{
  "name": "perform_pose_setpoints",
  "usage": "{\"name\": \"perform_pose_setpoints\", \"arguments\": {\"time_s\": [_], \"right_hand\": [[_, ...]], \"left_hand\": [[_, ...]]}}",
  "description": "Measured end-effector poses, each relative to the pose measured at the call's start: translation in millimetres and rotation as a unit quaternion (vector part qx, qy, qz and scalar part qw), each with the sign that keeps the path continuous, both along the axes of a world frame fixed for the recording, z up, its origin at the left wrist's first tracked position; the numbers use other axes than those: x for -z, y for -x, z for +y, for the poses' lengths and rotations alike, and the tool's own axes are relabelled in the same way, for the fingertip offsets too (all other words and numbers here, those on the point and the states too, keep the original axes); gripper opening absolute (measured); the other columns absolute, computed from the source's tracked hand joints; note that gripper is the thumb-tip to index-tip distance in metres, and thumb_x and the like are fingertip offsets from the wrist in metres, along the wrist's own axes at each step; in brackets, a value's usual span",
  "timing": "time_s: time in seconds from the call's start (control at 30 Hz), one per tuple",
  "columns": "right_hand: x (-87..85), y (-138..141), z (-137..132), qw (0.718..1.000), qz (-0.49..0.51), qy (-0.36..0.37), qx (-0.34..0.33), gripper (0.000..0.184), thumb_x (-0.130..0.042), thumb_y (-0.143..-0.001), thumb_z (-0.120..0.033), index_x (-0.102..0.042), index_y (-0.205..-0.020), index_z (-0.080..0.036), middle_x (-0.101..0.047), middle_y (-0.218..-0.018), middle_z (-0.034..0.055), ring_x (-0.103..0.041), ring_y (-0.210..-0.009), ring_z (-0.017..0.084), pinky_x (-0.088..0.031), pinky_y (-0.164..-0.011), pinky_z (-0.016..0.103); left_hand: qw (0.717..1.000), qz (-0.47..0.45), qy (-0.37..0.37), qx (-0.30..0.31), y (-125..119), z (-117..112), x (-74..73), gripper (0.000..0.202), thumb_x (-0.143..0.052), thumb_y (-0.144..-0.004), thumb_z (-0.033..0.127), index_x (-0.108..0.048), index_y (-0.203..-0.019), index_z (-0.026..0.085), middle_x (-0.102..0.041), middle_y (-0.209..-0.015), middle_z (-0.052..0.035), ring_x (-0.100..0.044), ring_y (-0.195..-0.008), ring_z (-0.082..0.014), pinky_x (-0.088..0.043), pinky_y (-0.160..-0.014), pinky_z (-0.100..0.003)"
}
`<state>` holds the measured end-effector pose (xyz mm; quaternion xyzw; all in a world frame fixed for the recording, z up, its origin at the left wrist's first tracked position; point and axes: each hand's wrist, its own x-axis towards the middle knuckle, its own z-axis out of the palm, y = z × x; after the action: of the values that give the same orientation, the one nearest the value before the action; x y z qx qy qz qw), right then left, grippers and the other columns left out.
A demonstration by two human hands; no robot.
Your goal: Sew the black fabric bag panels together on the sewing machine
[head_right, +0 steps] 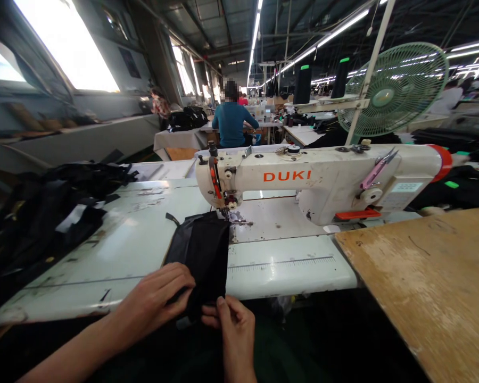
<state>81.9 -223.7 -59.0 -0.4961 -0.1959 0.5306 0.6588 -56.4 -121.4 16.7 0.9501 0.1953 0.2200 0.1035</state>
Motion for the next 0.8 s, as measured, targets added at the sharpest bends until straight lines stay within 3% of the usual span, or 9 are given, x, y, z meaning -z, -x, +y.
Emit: {"name": "perform_pose_setpoints", "arguments": {"time_s": [0.1, 0.17, 0.23, 0.37, 0.57, 0.8], "right_hand": [[0.7, -1, 1, 0.998, -0.062, -0.011, 0.008, 0.043, -0.068, -0.077, -0.055, -0.068, -0.073, -0.012, -0.069, -0.070, 0.0089, -0.068, -0.068, 0.023, -0.056, -0.066, 0.031], [0.2, -3, 3, 0.993, -0.112, -0.017, 0.031, 0.041, -0.067, -0.078, -0.053, -0.068, -0.070, -0.014, -0.064, -0.063, 0.0045, -0.061, -0.060, 0.017, -0.051, -0.057, 0.025], [-1.1, -5, 4, 0.989, -0.139, -0.017, 0.049, 0.038, -0.068, -0.077, -0.051, -0.068, -0.067, -0.014, -0.060, -0.060, 0.0017, -0.055, -0.056, 0.014, -0.046, -0.052, 0.021], [-3.0, -10, 5, 0.985, -0.159, -0.016, 0.059, 0.034, -0.069, -0.076, -0.048, -0.068, -0.067, -0.015, -0.059, -0.061, 0.0012, -0.053, -0.058, 0.014, -0.044, -0.053, 0.020], [-4.5, -13, 5, 0.983, -0.173, -0.013, 0.056, 0.032, -0.068, -0.076, -0.046, -0.071, -0.068, -0.015, -0.062, -0.062, 0.0022, -0.056, -0.058, 0.016, -0.046, -0.054, 0.021], [-8.4, -13, 5, 0.984, -0.172, -0.016, 0.045, 0.032, -0.070, -0.074, -0.048, -0.073, -0.070, -0.016, -0.066, -0.065, 0.0033, -0.060, -0.062, 0.018, -0.048, -0.058, 0.023]], "left_hand": [[0.999, 0.028, -0.001, 0.025, 3, 0, -10.4, 0.015, -0.049, -0.088, 0.007, -0.059, -0.086, 0.018, -0.063, -0.104, -0.0070, -0.054, -0.111, -0.0241, -0.042, -0.099, -0.041], [0.996, 0.056, 0.049, 0.041, 0, -5, -11.5, 0.016, -0.049, -0.084, 0.005, -0.058, -0.085, 0.018, -0.057, -0.123, -0.0078, -0.046, -0.125, -0.0233, -0.038, -0.107, -0.038], [0.990, 0.076, 0.109, 0.047, -6, -10, -9.3, 0.020, -0.053, -0.082, 0.008, -0.058, -0.097, 0.019, -0.054, -0.129, -0.0070, -0.048, -0.125, -0.0207, -0.039, -0.108, -0.033], [0.987, 0.063, 0.146, -0.022, -20, -15, -3.8, 0.047, -0.069, -0.081, 0.028, -0.052, -0.124, 0.019, -0.061, -0.116, -0.0083, -0.057, -0.110, -0.0244, -0.047, -0.099, -0.040], [0.982, 0.028, 0.185, 0.006, -27, -6, 1.6, 0.021, -0.062, -0.090, 0.022, -0.066, -0.112, 0.023, -0.066, -0.106, -0.0039, -0.061, -0.099, -0.0177, -0.050, -0.090, -0.029], [0.987, 0.027, 0.156, -0.001, -32, -2, 7.4, 0.017, -0.057, -0.091, 0.012, -0.069, -0.098, 0.021, -0.067, -0.091, -0.0017, -0.062, -0.088, -0.0157, -0.049, -0.081, -0.026]]}}
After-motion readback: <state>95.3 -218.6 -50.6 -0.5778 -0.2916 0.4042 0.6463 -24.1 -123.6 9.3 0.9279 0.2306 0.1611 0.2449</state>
